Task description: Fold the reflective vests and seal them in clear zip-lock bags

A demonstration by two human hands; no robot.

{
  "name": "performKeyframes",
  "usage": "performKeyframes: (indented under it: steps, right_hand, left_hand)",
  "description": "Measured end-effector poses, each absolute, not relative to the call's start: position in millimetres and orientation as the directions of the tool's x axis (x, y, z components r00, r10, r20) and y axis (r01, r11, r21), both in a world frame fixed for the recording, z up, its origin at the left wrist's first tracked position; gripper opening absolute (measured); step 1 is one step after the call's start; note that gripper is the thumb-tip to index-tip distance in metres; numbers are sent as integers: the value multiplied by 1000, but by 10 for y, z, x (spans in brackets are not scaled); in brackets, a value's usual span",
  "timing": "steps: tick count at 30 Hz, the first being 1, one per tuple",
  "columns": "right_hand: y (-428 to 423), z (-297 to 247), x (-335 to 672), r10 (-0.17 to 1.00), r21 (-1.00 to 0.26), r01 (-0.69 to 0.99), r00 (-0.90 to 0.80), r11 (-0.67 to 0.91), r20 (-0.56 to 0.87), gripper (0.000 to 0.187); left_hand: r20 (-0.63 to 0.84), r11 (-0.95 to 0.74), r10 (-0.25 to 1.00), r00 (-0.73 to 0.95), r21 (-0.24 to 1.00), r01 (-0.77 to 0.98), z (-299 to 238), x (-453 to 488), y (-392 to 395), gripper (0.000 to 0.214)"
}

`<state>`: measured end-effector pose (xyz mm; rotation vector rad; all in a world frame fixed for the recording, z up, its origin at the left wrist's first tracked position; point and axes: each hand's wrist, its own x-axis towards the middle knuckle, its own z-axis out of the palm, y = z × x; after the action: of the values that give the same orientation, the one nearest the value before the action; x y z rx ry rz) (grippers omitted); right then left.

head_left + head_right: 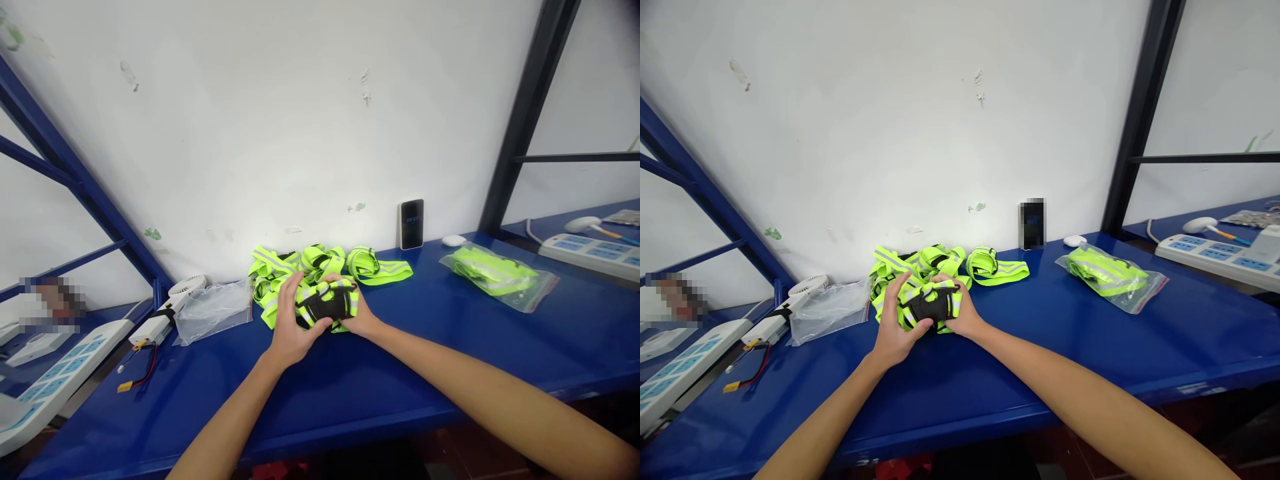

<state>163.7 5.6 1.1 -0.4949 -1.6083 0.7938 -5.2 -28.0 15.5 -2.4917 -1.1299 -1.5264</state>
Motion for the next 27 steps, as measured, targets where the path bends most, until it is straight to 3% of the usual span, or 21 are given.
performKeyframes:
  steps: [2,4,7,11,14,16,19,22,24,27]
  right_hand:
    - [44,33,1646,712,-725,-56,-146,687,687,57]
    - [53,30,1660,722,-727,-12,-113,686,683,63]
    - [90,-4,1685,701,-706,14,-136,708,700,53]
    - [109,-8,1715,670,-694,-11,-252,720,698,33]
    - [93,43,1719,662,-693,3,-298,721,687,34]
    - [84,89,1706,660,-707,-11,-347,707,666,41]
    - [70,159,1672,702,-779,-30,-412,627,581,48]
    - [29,204,1638,736,-847,-39,-475,530,483,66]
    - [-5,212,1620,746,-884,-74,-506,462,433,75]
    - [-31,204,1597,810,-952,-204,-504,227,301,62]
  left_hand:
    - [727,-690,637,255,392,608,146,-65,-243,80]
    - [680,-672,679,276,424,607,137,-67,-229,69]
    - [631,-677,709,315,484,555,142,-54,-261,56]
    - [594,-667,729,340,506,547,209,-64,-356,58]
    - [566,-661,741,363,516,545,282,-123,-379,59]
    - [537,-640,767,351,598,483,310,-183,-332,54]
    - [499,-554,830,248,789,265,286,-280,-182,45]
    - [470,-479,874,123,875,67,218,-345,-35,46]
    - [468,-472,880,80,880,48,189,-363,9,48]
    - [559,-554,829,32,812,185,185,-363,-7,45]
